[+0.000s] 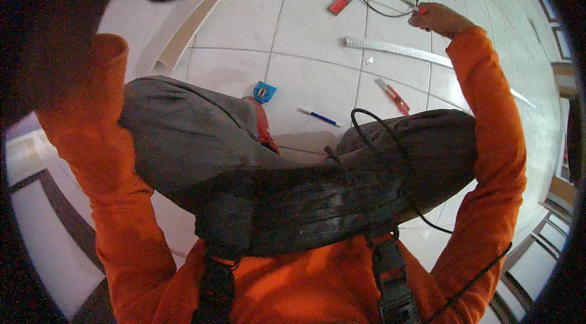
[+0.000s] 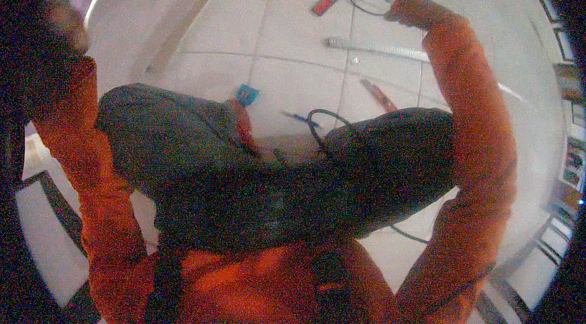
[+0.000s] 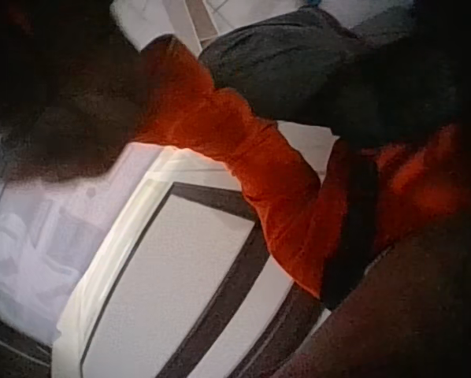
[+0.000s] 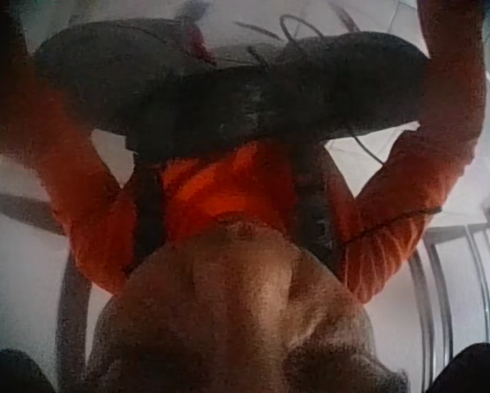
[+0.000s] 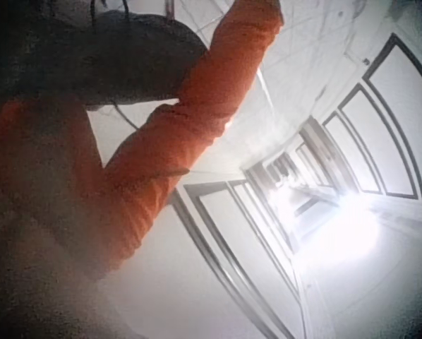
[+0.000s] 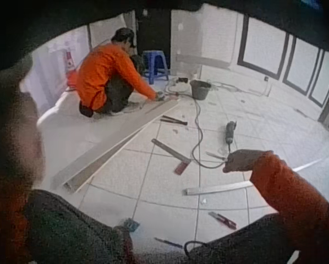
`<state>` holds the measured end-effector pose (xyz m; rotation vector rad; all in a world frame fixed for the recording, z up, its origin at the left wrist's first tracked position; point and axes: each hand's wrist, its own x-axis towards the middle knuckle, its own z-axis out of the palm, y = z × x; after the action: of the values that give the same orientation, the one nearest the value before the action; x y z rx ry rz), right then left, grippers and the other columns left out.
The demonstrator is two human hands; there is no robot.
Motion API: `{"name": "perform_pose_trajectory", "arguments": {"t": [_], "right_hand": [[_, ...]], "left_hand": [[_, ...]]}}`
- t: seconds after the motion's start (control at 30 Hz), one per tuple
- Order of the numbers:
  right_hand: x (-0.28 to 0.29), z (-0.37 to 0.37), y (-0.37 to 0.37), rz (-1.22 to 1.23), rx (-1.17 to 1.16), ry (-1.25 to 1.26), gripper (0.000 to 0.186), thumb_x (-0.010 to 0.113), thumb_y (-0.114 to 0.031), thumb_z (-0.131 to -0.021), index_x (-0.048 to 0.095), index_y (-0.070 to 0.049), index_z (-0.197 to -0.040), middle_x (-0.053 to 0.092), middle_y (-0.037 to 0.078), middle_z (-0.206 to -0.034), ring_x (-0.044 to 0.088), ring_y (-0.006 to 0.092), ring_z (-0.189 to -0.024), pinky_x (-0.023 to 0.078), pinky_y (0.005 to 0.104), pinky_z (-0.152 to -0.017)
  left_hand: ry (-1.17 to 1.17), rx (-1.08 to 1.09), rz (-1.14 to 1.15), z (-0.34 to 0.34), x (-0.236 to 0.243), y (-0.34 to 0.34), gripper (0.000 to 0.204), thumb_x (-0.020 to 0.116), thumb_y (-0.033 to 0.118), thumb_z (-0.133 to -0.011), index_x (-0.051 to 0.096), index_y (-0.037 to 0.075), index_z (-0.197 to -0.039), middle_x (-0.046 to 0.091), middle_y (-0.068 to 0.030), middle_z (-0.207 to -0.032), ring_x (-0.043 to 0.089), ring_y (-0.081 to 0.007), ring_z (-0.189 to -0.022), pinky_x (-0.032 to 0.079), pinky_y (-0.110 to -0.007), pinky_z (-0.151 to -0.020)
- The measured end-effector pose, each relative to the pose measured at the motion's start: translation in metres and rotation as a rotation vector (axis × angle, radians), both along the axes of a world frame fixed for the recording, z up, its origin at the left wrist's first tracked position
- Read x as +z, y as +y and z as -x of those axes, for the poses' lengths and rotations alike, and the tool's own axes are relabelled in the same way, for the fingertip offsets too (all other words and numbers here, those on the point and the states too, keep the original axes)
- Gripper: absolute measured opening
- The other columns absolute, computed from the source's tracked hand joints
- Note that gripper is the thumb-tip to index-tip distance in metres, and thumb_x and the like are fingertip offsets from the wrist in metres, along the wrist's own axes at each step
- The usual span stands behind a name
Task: The person uses shears to cut notches into a metal strip while sitting on a floor. They measure the metal strip with a measuring tape and continue cutting sections of the metal with the shears.
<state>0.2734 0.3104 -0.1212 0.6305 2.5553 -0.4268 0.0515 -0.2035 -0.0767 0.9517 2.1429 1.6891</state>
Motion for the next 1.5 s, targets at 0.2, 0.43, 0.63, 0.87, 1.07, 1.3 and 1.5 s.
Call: {"name": "perform_pose_trajectory", "arguments": {"t": [0.2,0.43,0.63,0.87,1.07,1.3,1.5], "right_hand": [[-0.026,-0.054,0.009,-0.188,0.099,0.136,0.039,0.067,-0.028,-0.085,0.055,-0.002,-0.112,0.063,0.017,-0.099,0.061,0.0283,-0.096,0.047,0.0392,-0.085],[-0.171,-0.178,-0.045,-0.009,-0.088,0.3,0.049,0.074,-0.012,-0.073,0.055,-0.004,-0.117,0.06,0.015,-0.109,0.057,0.0316,-0.103,0.047,0.0391,-0.088],[-0.261,-0.22,-0.127,0.301,-0.384,0.445,0.06,0.076,-0.021,-0.069,0.051,-0.009,-0.123,0.059,0.013,-0.107,0.054,0.0342,-0.104,0.043,0.0462,-0.089],[-0.226,-0.181,-0.133,-0.091,-0.053,0.433,0.067,0.073,-0.037,-0.075,0.046,-0.011,-0.131,0.051,0.017,-0.124,0.043,0.0395,-0.12,0.035,0.0521,-0.101],[-0.187,-0.159,-0.064,0.003,0.073,0.287,0.05,0.066,-0.034,-0.085,0.055,-0.007,-0.125,0.056,0.019,-0.122,0.052,0.0371,-0.115,0.042,0.0438,-0.098],[-0.197,-0.176,-0.022,-0.099,-0.206,0.273,0.048,0.069,-0.031,-0.083,0.056,-0.004,-0.121,0.057,0.022,-0.118,0.058,0.0363,-0.108,0.047,0.0427,-0.092],[-0.221,-0.18,-0.119,-0.098,-0.072,0.475,0.064,0.079,-0.029,-0.071,0.053,-0.003,-0.124,0.05,0.019,-0.129,0.051,0.0367,-0.117,0.041,0.0438,-0.099]], "left_hand": [[0.36,-0.137,0.298,0.049,-0.004,0.036,0.037,0.062,0.012,-0.088,0.054,0.004,-0.123,0.063,-0.0063,-0.108,0.06,-0.0186,-0.101,0.048,-0.031,-0.089],[0.316,-0.45,0.575,-0.05,-0.251,0.031,0.065,0.079,0.024,-0.072,0.052,0.011,-0.13,0.051,-0.0146,-0.131,0.046,-0.0299,-0.124,0.037,-0.039,-0.105],[0.59,-0.51,0.732,-0.084,-0.293,0.051,0.073,0.083,0.023,-0.064,0.053,0.01,-0.128,0.052,-0.0155,-0.127,0.046,-0.0331,-0.121,0.038,-0.041,-0.104],[-0.509,-0.404,0.642,-0.015,-0.233,0.05,0.062,0.078,0.021,-0.075,0.054,0.007,-0.13,0.06,-0.0067,-0.111,0.058,-0.0188,-0.1,0.048,-0.03,-0.086],[-0.359,-0.59,0.689,0.038,-0.115,0.108,0.06,0.074,0.026,-0.08,0.052,0.006,-0.132,0.061,-0.005,-0.107,0.059,-0.0168,-0.092,0.049,-0.029,-0.083],[-0.245,-0.276,0.702,-0.005,-0.199,0.098,0.059,0.079,0.031,-0.074,0.059,0.001,-0.121,0.064,-0.0101,-0.104,0.059,-0.0185,-0.096,0.048,-0.031,-0.086],[0.103,-0.275,0.837,-0.059,-0.277,0.037,0.062,0.081,0.03,-0.068,0.059,0.003,-0.119,0.062,-0.0163,-0.113,0.06,-0.0291,-0.103,0.047,-0.038,-0.091]]}}
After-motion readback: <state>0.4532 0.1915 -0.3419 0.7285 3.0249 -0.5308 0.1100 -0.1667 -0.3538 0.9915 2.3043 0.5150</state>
